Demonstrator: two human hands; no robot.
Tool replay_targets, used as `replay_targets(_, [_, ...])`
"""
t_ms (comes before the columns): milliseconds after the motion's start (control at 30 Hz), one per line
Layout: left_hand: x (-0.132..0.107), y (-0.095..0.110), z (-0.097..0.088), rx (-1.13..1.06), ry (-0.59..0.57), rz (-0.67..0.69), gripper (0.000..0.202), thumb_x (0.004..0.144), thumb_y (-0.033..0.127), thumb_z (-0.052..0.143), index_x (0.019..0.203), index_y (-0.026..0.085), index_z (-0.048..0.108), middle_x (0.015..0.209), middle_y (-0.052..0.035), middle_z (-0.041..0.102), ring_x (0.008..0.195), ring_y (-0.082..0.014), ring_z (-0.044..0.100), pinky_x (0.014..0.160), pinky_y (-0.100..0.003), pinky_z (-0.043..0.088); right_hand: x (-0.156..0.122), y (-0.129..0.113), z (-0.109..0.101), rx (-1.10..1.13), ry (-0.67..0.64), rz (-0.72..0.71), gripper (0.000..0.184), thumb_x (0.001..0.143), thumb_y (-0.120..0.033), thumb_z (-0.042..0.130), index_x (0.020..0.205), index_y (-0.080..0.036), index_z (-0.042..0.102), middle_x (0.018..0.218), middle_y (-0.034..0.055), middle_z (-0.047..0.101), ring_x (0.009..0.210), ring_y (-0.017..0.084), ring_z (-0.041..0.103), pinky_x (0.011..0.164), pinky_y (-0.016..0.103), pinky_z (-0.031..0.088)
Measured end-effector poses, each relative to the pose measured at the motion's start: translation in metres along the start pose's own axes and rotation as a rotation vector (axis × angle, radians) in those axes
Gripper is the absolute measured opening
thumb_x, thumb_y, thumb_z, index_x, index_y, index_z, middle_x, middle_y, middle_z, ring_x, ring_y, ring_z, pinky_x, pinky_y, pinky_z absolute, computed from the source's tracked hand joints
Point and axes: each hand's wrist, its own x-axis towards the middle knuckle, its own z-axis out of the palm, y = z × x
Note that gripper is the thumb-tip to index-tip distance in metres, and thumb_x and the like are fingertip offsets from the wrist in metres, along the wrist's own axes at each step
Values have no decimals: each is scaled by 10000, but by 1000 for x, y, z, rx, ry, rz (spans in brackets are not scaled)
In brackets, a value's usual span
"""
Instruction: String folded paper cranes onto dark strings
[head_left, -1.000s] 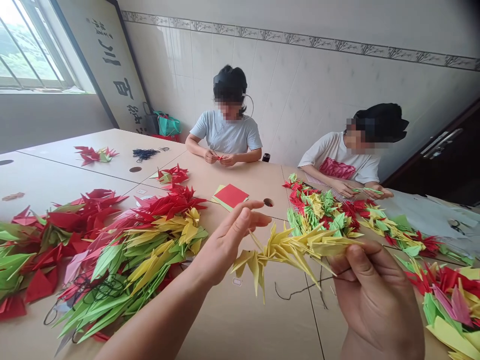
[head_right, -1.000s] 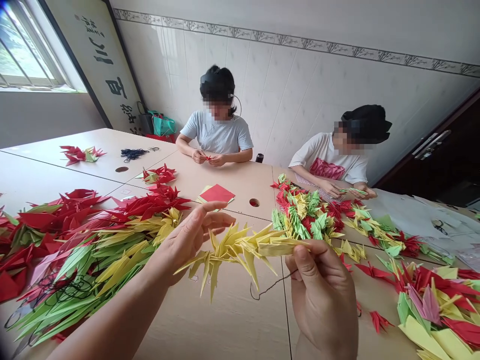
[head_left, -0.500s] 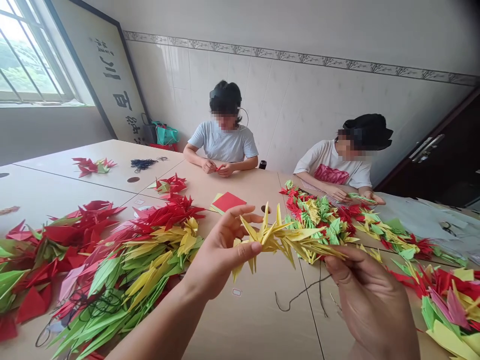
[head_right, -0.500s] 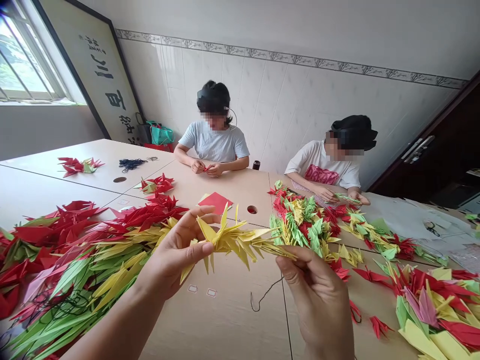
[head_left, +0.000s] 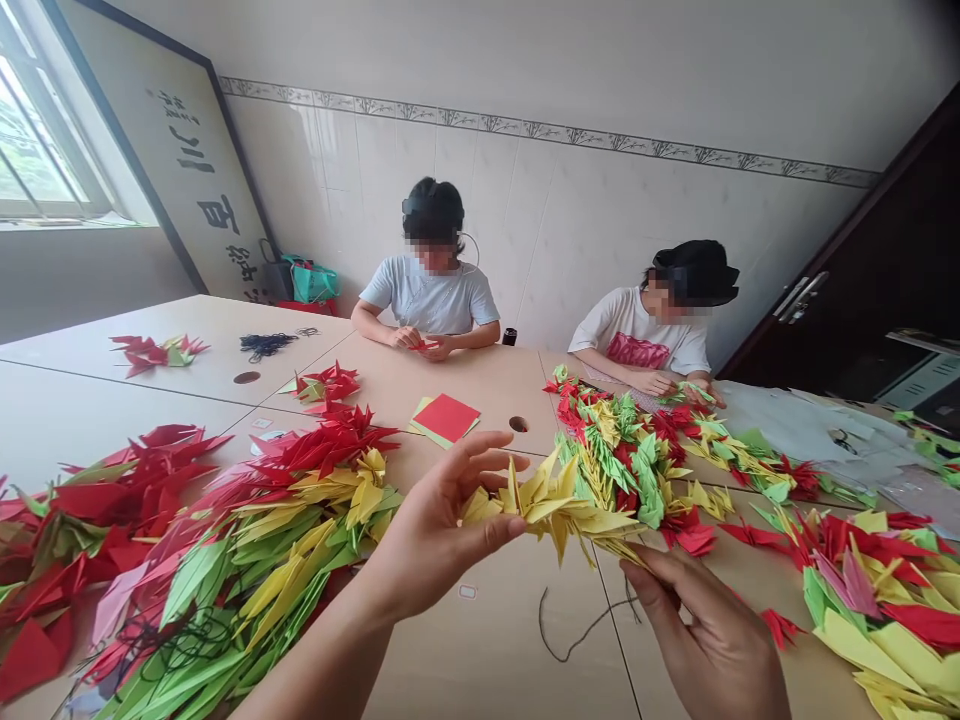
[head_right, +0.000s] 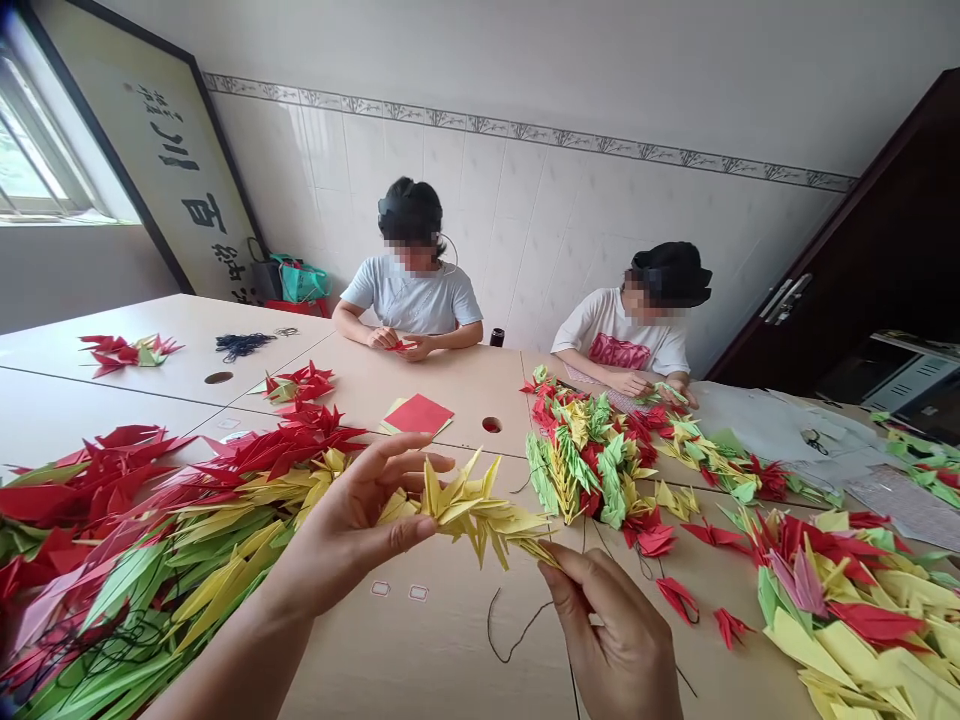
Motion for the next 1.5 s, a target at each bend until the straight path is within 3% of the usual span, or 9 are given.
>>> replay_targets(100, [0, -4, 0, 124, 15, -14, 532, 864, 315, 675, 1337, 365, 436, 1359, -51, 558, 1252, -228, 522, 1007, -373, 476, -18, 5, 10, 30, -85, 190, 156, 928, -312, 553, 879, -224, 672, 689, 13, 652, 580, 150, 597, 545, 219, 480])
replay_targets(200, [-1, -2, 1, 230, 151, 128, 509, 898, 328, 628, 1359, 345, 412, 1432, -54, 499, 1381, -215, 398, 1156, -408, 319, -37, 14, 29, 52, -263, 380, 308, 945, -424, 486, 810, -214, 666, 602, 2, 606, 500, 147, 543, 478, 227, 450])
replay_targets(467, [-5, 13, -1, 132, 365, 417, 340, 960, 322, 530, 1298, 308, 493, 1209, -28, 658, 1239, -162, 545, 1083, -326, 400, -77, 43, 54, 50, -416, 579, 235, 847, -404, 534, 895, -237, 692, 775, 61, 752, 688, 236, 674, 627, 307, 490])
replay_targets(700, [-9, 25, 10, 60, 483, 391, 308, 925, 415, 563, 1211, 301, 557, 1093, -28, 687, 1195, -217, 569, 1088, -408, 390, -73, 35, 42, 199, -491, 764, 277, 786, -445, 595, 631, -216, 614, 500, -44, 457, 505, 137, 392, 503, 244, 302])
replay_targets(833, [-10, 31, 17, 15, 502, 332, 267, 929, 411, 554, 1183, 329, 555, 1060, -8, 679, 1189, -216, 569, 1102, -407, 371, -62, 31, 29, 428, -550, 925, 359, 772, -516, 621, 644, -181, 615, 540, -64, 391, 492, 94, 310, 468, 220, 262])
replay_targets(1167, [-8, 26, 14, 8, 523, 302, 293, 914, 415, 578, 1192, 322, 573, 1013, -8, 691, 1117, -212, 591, 1065, -384, 388, -19, 64, -13, 690, -299, 1080, 465, 621, -580, 789, 747, -168, 615, 512, -98, 366, 441, 49, 243, 422, 201, 206])
replay_targets(1333, [-7, 23, 12, 10, 493, 306, 316, 916, 418, 578, 1217, 326, 560, 1013, 0, 694, 1096, -196, 597, 1044, -358, 394, 21, 100, -33, 668, -161, 1028, 340, 747, -443, 772, 798, -144, 618, 541, -95, 414, 427, 37, 330, 397, 168, 277])
replay_targets(1400, [-7, 22, 11, 14, 494, 302, 326, 911, 425, 583, 1221, 326, 557, 1013, -4, 695, 1099, -202, 596, 1034, -362, 398, 39, 118, -36, 613, -126, 1014, 205, 909, -342, 629, 931, -138, 623, 707, -41, 573, 500, 64, 492, 455, 195, 422])
replay_targets(1500, [-7, 22, 10, 13, 500, 291, 337, 905, 429, 589, 1223, 323, 554, 1016, -7, 694, 1107, -212, 595, 1035, -375, 396, 69, 146, -31, 509, -56, 972, 278, 939, -317, 592, 1166, -156, 598, 1111, 69, 646, 883, 183, 659, 738, 364, 566])
